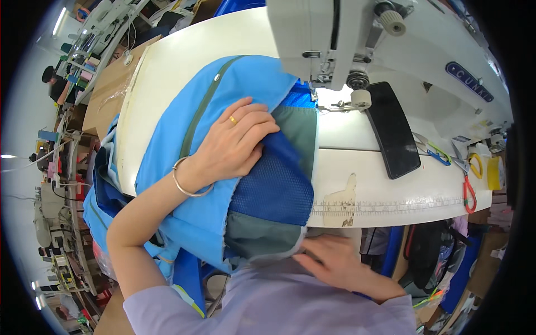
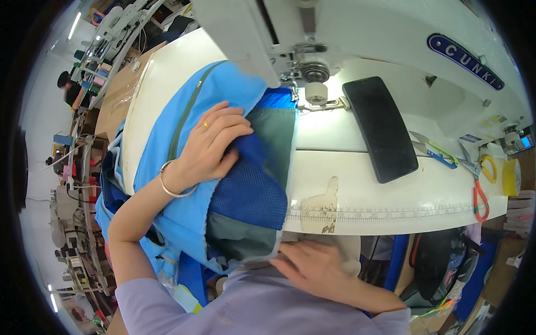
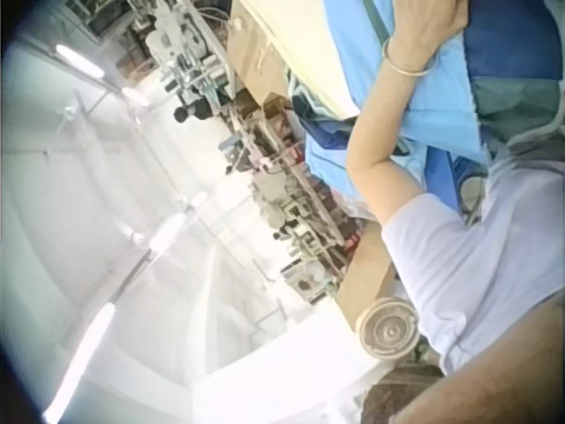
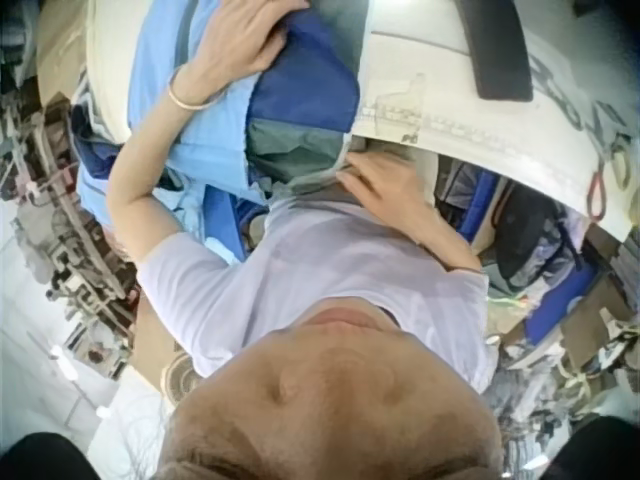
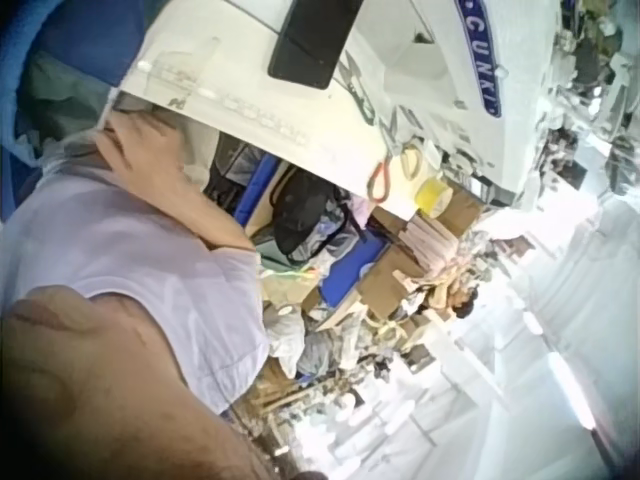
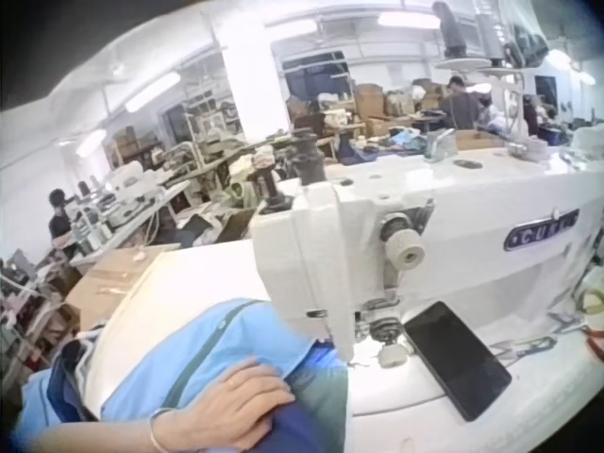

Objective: The person sews a blue and green fabric bag using a sewing machine. They align the edges of the bag, guide it under the needle, and sew along the seams. The person repeatedly adjusts the fabric and checks the stitching throughout the process.

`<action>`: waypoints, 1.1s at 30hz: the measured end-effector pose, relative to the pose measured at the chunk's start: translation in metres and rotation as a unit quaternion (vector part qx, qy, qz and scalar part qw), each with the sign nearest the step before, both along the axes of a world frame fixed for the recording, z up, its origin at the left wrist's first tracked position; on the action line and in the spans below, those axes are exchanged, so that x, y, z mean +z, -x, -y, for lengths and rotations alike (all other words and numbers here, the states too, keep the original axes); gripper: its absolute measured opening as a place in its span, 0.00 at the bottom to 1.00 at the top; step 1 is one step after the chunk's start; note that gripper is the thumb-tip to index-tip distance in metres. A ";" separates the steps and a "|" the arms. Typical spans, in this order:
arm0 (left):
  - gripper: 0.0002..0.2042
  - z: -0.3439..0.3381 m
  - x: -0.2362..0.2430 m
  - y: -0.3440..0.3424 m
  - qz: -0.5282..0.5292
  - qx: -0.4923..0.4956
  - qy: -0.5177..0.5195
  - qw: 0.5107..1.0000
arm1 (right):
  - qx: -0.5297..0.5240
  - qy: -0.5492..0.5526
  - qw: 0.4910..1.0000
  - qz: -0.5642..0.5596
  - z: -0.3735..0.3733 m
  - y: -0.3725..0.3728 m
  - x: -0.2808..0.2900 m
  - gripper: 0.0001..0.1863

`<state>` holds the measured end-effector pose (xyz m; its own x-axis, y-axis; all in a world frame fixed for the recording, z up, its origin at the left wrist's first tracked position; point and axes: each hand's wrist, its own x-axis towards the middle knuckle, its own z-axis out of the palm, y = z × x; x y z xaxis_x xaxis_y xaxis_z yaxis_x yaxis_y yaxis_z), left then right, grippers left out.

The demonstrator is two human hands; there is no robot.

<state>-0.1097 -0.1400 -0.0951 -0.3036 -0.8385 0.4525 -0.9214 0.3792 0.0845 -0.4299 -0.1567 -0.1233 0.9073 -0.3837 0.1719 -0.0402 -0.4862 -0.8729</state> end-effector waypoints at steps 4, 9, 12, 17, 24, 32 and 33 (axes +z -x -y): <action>0.21 -0.006 -0.006 -0.004 0.018 -0.030 0.128 0.991 | -0.080 0.033 0.995 0.050 0.046 0.002 0.035 0.15; 0.18 -0.002 -0.005 -0.005 -0.005 -0.053 0.183 0.982 | -0.083 -0.308 0.947 -0.020 0.089 -0.063 0.048 0.15; 0.15 -0.006 -0.008 -0.007 -0.012 -0.065 0.194 0.979 | -0.050 -0.532 0.840 -0.096 0.108 -0.107 0.054 0.17; 0.14 -0.006 -0.009 -0.009 -0.059 -0.093 0.199 0.974 | -0.013 -0.622 0.770 -0.141 0.121 -0.147 0.038 0.17; 0.21 -0.009 -0.006 -0.009 0.021 -0.041 0.118 0.992 | -0.095 -0.362 0.920 -0.118 0.147 -0.107 0.059 0.15; 0.14 0.016 0.017 0.011 -0.088 0.007 0.003 0.996 | -0.099 -0.347 0.931 -0.057 0.132 -0.087 0.040 0.17; 0.14 0.024 0.022 0.019 -0.081 0.006 0.015 0.997 | -0.106 -0.345 0.932 -0.030 0.129 -0.089 0.039 0.17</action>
